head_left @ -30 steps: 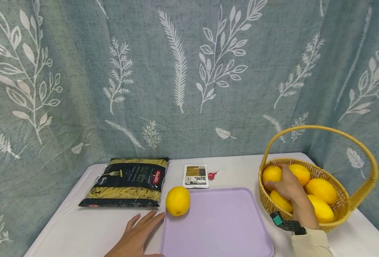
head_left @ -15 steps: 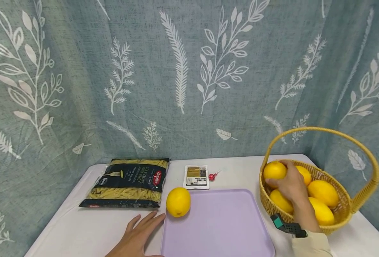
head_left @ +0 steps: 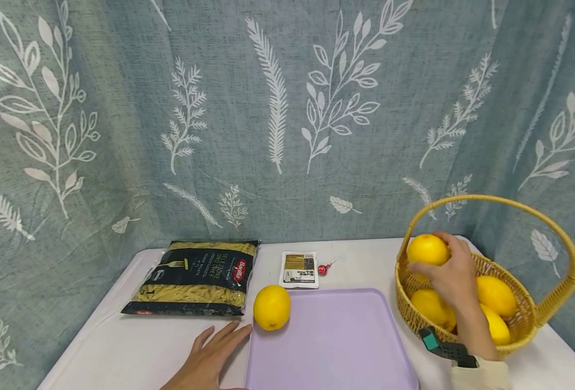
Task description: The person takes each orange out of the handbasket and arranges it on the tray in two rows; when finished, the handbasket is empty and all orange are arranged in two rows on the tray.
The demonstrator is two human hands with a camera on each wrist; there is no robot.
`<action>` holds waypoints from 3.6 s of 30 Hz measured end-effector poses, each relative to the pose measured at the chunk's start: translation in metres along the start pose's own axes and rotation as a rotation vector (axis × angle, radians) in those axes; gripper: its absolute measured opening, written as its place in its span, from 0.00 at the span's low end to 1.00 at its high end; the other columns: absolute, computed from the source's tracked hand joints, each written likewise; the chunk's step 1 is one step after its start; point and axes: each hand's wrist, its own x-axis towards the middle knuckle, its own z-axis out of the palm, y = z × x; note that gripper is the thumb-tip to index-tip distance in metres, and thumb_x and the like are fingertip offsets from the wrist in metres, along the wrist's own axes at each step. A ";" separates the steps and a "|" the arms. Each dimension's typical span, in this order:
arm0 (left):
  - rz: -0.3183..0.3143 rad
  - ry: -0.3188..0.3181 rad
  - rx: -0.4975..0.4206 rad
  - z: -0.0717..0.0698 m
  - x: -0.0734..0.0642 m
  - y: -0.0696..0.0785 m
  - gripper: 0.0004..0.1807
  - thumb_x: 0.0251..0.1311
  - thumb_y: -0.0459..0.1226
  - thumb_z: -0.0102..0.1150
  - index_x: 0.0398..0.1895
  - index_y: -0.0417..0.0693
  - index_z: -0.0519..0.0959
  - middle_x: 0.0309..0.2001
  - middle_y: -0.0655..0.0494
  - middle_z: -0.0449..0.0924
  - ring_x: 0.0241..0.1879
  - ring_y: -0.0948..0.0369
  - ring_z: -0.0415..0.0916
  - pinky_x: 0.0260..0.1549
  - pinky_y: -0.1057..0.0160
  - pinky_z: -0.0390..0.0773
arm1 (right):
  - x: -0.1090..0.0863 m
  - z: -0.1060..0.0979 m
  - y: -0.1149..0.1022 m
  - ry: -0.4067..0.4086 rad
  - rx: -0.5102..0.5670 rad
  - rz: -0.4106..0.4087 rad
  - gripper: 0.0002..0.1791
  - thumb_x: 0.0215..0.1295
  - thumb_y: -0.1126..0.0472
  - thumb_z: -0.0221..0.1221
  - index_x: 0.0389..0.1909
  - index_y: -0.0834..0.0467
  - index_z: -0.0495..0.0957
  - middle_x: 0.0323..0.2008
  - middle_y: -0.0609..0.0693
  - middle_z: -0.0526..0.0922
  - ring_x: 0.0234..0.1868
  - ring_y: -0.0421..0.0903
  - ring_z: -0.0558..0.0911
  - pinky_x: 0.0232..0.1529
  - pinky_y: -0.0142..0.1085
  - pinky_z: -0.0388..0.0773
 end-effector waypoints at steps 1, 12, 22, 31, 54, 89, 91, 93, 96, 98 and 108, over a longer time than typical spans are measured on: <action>0.004 0.003 0.004 0.000 0.000 0.000 0.54 0.49 0.66 0.68 0.76 0.50 0.65 0.75 0.44 0.64 0.73 0.38 0.58 0.68 0.24 0.47 | -0.001 -0.002 -0.002 0.012 0.005 -0.012 0.46 0.53 0.56 0.76 0.72 0.60 0.66 0.63 0.66 0.69 0.51 0.63 0.73 0.44 0.53 0.76; 0.008 -0.009 -0.001 0.001 0.000 0.001 0.54 0.48 0.66 0.68 0.76 0.50 0.64 0.75 0.45 0.64 0.73 0.38 0.58 0.68 0.24 0.48 | -0.012 -0.010 -0.026 0.021 0.048 -0.074 0.43 0.55 0.53 0.75 0.71 0.56 0.69 0.62 0.63 0.71 0.47 0.57 0.75 0.38 0.41 0.76; 0.009 -0.015 -0.006 0.002 0.000 0.000 0.56 0.47 0.67 0.68 0.77 0.51 0.64 0.75 0.44 0.63 0.73 0.38 0.58 0.68 0.24 0.48 | -0.018 0.008 -0.041 -0.100 0.049 -0.124 0.44 0.59 0.51 0.72 0.74 0.58 0.65 0.64 0.64 0.71 0.47 0.58 0.77 0.40 0.42 0.77; -0.027 -0.038 -0.027 0.000 0.003 0.001 0.54 0.49 0.65 0.68 0.76 0.48 0.64 0.75 0.41 0.62 0.74 0.36 0.56 0.68 0.24 0.44 | -0.021 0.038 -0.053 -0.203 0.094 -0.056 0.42 0.61 0.49 0.70 0.74 0.55 0.65 0.63 0.61 0.75 0.48 0.58 0.79 0.45 0.44 0.79; 0.008 0.019 0.005 0.001 0.001 -0.001 0.53 0.48 0.65 0.69 0.75 0.48 0.66 0.74 0.42 0.66 0.72 0.37 0.60 0.67 0.24 0.48 | -0.050 0.137 -0.057 -0.481 0.169 0.045 0.29 0.58 0.47 0.70 0.56 0.58 0.78 0.40 0.55 0.83 0.35 0.50 0.81 0.18 0.39 0.84; -0.009 0.005 -0.033 0.001 -0.001 0.001 0.53 0.50 0.64 0.69 0.76 0.48 0.65 0.75 0.41 0.64 0.73 0.37 0.57 0.69 0.24 0.42 | -0.056 0.142 -0.050 -0.518 0.081 0.041 0.36 0.68 0.34 0.59 0.62 0.60 0.74 0.43 0.62 0.80 0.14 0.48 0.80 0.16 0.38 0.82; -0.008 0.007 -0.032 0.001 -0.001 0.002 0.53 0.49 0.63 0.69 0.76 0.49 0.65 0.75 0.41 0.64 0.73 0.37 0.57 0.69 0.25 0.43 | -0.057 0.142 -0.050 -0.511 0.068 0.041 0.36 0.67 0.35 0.60 0.62 0.59 0.74 0.44 0.62 0.80 0.18 0.48 0.80 0.17 0.38 0.82; -0.004 0.006 -0.031 0.001 0.000 0.002 0.53 0.49 0.63 0.69 0.76 0.49 0.65 0.74 0.41 0.64 0.73 0.37 0.58 0.69 0.25 0.43 | -0.058 0.142 -0.049 -0.510 0.071 0.046 0.36 0.66 0.35 0.62 0.62 0.60 0.74 0.45 0.62 0.78 0.25 0.49 0.79 0.17 0.38 0.82; 0.000 0.006 -0.021 0.000 0.001 0.002 0.53 0.49 0.64 0.69 0.76 0.49 0.65 0.74 0.41 0.64 0.73 0.37 0.58 0.69 0.25 0.44 | -0.059 0.145 -0.049 -0.517 0.114 0.063 0.37 0.63 0.37 0.65 0.62 0.60 0.75 0.44 0.62 0.78 0.30 0.50 0.79 0.17 0.38 0.83; 0.003 0.010 -0.013 -0.001 0.001 0.002 0.53 0.49 0.64 0.69 0.76 0.48 0.65 0.74 0.41 0.64 0.72 0.37 0.59 0.68 0.26 0.45 | -0.060 0.147 -0.049 -0.523 0.153 0.080 0.38 0.62 0.37 0.67 0.62 0.61 0.74 0.43 0.61 0.78 0.29 0.49 0.80 0.17 0.38 0.84; -0.010 0.015 -0.023 0.002 0.000 -0.001 0.53 0.49 0.65 0.69 0.75 0.48 0.66 0.74 0.41 0.64 0.73 0.37 0.58 0.69 0.26 0.44 | -0.063 0.151 -0.046 -0.500 0.213 0.084 0.38 0.63 0.38 0.66 0.62 0.64 0.73 0.41 0.61 0.81 0.19 0.46 0.83 0.16 0.39 0.84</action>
